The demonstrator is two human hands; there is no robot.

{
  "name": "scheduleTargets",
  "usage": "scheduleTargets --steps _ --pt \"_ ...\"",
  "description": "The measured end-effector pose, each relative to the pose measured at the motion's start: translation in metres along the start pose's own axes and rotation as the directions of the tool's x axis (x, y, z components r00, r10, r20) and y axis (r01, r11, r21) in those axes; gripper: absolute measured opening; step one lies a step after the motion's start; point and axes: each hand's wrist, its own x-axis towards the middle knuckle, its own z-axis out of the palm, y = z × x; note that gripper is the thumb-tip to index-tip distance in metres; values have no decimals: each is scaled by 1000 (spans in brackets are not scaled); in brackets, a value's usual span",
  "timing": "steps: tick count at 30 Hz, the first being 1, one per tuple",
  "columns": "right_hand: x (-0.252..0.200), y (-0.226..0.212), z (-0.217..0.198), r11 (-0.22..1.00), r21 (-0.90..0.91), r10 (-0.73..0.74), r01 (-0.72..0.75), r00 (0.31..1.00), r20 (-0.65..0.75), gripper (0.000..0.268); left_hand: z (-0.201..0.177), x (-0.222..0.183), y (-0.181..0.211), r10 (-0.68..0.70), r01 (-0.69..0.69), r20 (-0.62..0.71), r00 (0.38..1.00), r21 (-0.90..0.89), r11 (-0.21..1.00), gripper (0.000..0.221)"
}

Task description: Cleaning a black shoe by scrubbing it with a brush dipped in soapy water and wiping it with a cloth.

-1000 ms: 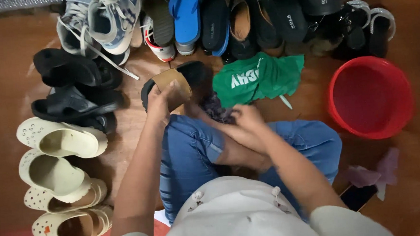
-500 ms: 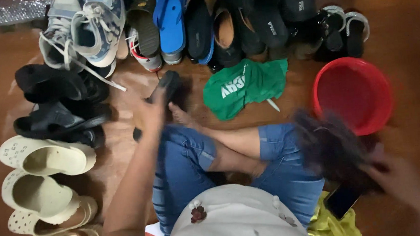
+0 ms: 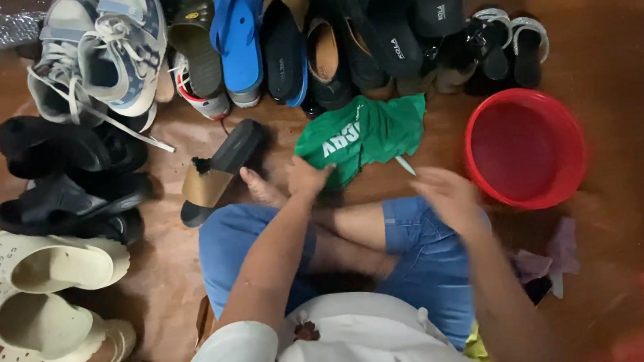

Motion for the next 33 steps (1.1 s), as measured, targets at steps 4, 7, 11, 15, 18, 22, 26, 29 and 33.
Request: scheduleTargets --steps 4,7,11,15,18,22,26,29,33 --pt "88 19 96 917 -392 6 71 982 191 60 -3 2 -15 75 -109 127 989 283 953 89" --pt "125 57 130 731 -680 111 62 972 208 68 26 46 -43 110 -168 157 981 427 889 59" --pt "155 81 116 707 -707 172 -29 976 132 20 -2 42 -29 200 -196 7 980 244 950 36" --pt "181 78 41 993 -115 3 -25 982 -191 14 -120 -16 36 266 -307 -227 937 -169 937 30" --pt "155 -25 -25 874 475 271 -106 916 -295 3 -198 -38 48 264 -383 -354 897 -324 865 28" --pt "158 -40 -55 903 232 -206 361 838 -505 7 -270 -58 56 382 -498 -355 854 -770 399 11" --pt "180 -27 -34 968 -106 -250 227 895 -368 12 -299 -94 76 466 -333 -194 863 -913 237 12" --pt "142 -48 26 811 -282 -578 512 774 -258 6 -286 -105 88 453 -228 -128 882 -958 172 12" --pt "56 -86 117 860 -219 -475 460 880 -17 25 -251 -113 99 458 -128 -87 884 -990 60 11"
